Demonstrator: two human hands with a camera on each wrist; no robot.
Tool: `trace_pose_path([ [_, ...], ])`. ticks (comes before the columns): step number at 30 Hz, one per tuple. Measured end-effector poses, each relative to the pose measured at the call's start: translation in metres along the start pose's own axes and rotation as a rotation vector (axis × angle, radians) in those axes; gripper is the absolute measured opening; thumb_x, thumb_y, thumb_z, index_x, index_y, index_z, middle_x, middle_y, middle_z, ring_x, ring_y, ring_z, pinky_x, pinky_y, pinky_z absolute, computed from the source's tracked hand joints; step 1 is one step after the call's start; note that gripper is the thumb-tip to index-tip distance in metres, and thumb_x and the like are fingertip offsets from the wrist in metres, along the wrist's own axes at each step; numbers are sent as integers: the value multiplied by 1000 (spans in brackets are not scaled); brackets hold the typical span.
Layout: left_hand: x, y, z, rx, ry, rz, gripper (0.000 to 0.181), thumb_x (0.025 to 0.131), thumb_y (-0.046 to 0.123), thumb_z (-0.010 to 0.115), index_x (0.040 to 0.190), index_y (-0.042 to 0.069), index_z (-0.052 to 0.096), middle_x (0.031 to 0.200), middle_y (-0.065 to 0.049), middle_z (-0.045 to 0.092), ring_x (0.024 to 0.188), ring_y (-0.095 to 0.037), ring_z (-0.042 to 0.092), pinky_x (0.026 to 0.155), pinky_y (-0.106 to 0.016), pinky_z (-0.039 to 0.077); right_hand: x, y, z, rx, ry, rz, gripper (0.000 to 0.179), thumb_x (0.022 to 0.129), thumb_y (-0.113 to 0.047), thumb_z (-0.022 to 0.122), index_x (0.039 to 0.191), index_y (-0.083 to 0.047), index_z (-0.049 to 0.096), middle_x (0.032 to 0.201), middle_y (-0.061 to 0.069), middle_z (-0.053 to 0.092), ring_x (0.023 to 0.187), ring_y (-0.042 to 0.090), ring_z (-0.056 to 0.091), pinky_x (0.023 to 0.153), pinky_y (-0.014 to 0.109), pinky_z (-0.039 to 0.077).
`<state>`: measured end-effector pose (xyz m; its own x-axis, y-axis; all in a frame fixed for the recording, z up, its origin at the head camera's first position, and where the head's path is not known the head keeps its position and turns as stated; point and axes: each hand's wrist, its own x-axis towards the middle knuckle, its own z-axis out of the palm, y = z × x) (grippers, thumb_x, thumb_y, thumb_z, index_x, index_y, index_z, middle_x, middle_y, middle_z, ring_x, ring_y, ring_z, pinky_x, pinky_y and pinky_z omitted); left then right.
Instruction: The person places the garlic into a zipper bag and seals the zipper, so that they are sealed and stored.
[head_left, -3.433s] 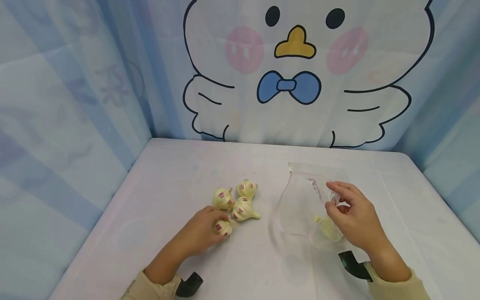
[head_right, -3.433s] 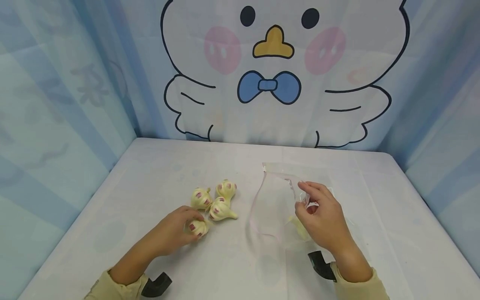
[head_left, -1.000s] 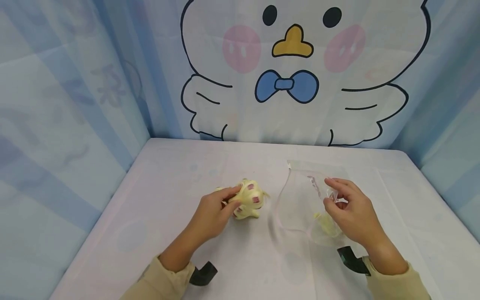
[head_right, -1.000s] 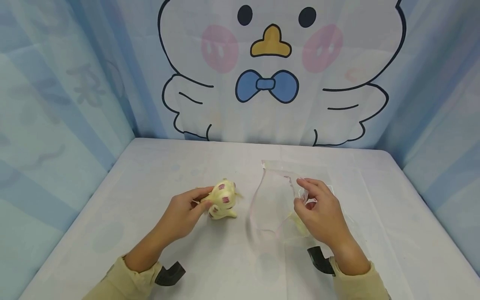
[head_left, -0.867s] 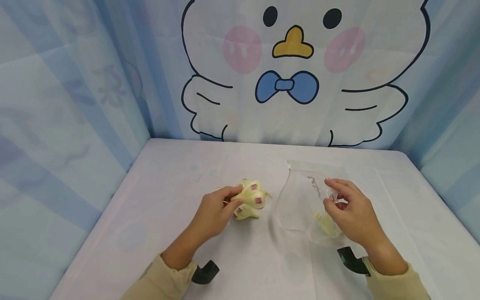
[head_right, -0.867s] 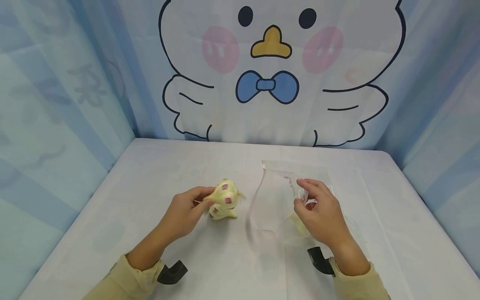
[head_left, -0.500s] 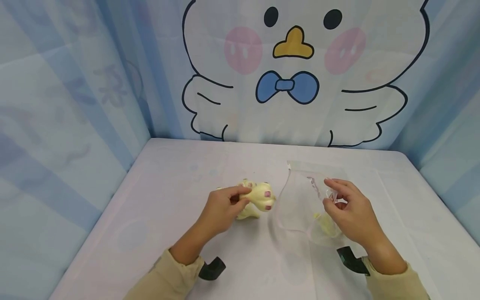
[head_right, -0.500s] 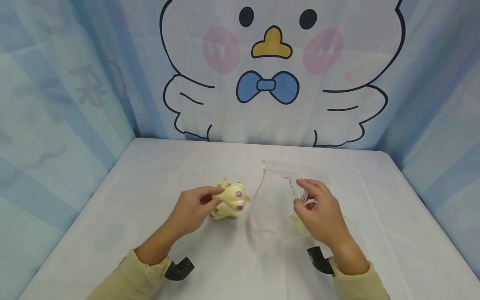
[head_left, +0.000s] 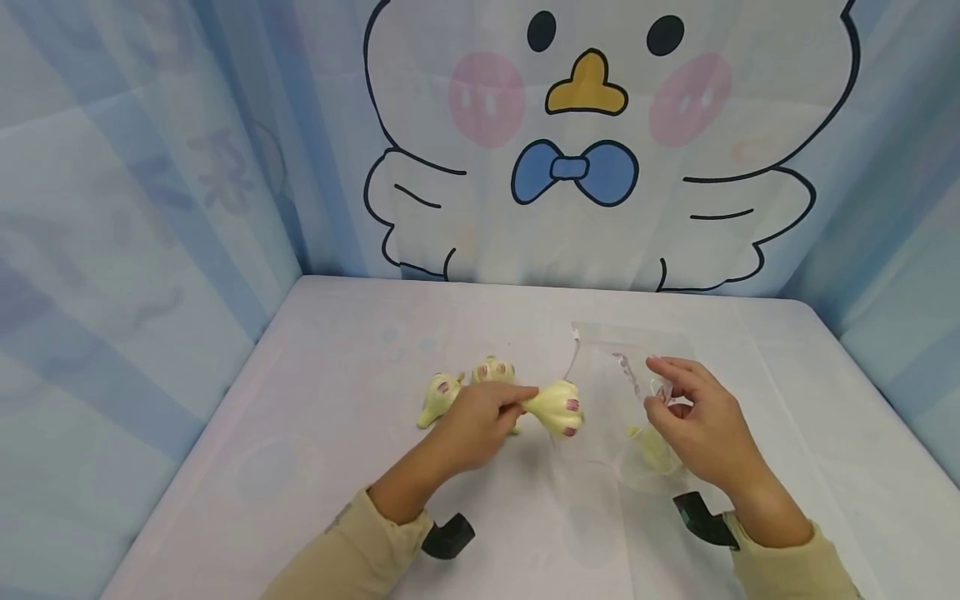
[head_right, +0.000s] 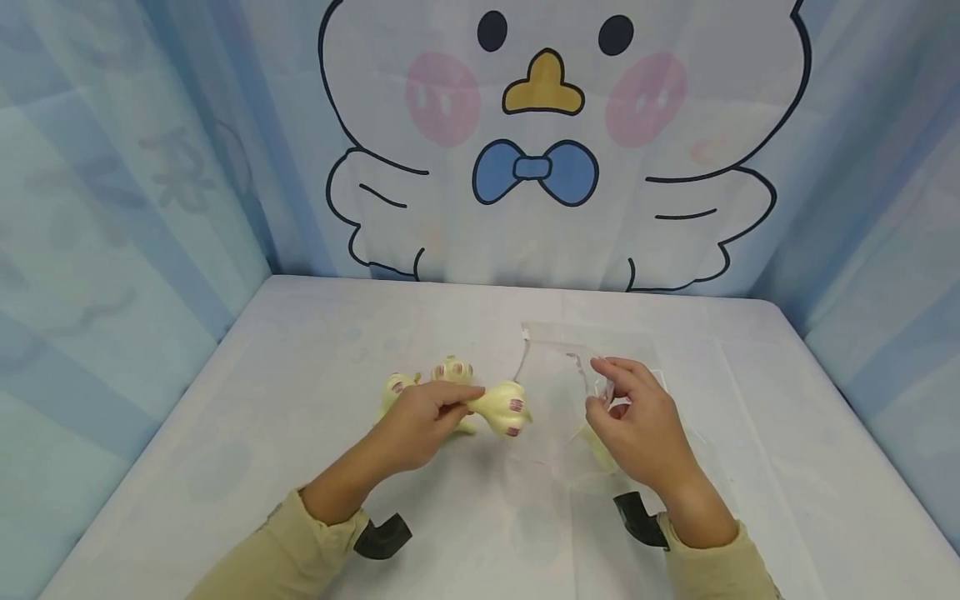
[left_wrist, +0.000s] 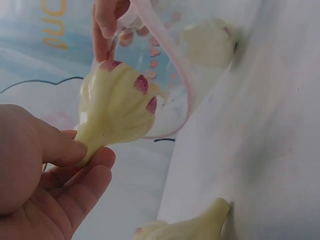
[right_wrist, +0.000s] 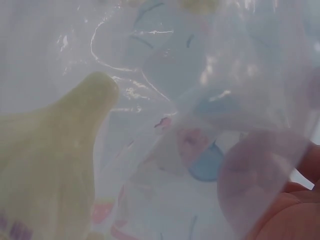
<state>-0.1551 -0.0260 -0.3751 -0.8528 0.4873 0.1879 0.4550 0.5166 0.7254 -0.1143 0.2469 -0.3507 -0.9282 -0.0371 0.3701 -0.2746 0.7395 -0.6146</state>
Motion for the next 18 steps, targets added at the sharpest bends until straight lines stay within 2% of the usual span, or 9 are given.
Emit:
trace_pose_path([
  [3, 3, 3, 5, 14, -13, -2, 26, 99, 4, 60, 122, 6, 72, 114, -6, 67, 90, -15, 57, 68, -22, 48, 0, -1, 0, -5, 1, 2, 41, 92, -3, 63, 132, 6, 60, 132, 18, 55, 85, 13, 48, 74, 4, 43],
  [8, 8, 7, 13, 45, -37, -9, 24, 98, 4, 63, 117, 9, 75, 105, -3, 65, 86, -13, 54, 69, -21, 48, 0, -1, 1, -4, 5, -5, 41, 92, -2, 64, 132, 6, 60, 132, 18, 55, 85, 15, 49, 74, 5, 43],
  [14, 9, 6, 22, 50, -39, -38, 16, 94, 5, 70, 109, 7, 75, 101, -1, 69, 89, -11, 64, 75, -19, 51, 1, -1, 1, -9, -4, 8, 42, 92, -3, 64, 133, 7, 59, 132, 19, 55, 87, 19, 50, 74, 5, 43],
  [18, 11, 4, 26, 57, -33, -29, 14, 93, 5, 71, 106, 7, 76, 98, -1, 68, 88, -11, 62, 74, -19, 51, 1, -1, 1, -11, -1, 3, 42, 92, -3, 63, 133, 6, 60, 132, 18, 55, 85, 18, 49, 74, 5, 43],
])
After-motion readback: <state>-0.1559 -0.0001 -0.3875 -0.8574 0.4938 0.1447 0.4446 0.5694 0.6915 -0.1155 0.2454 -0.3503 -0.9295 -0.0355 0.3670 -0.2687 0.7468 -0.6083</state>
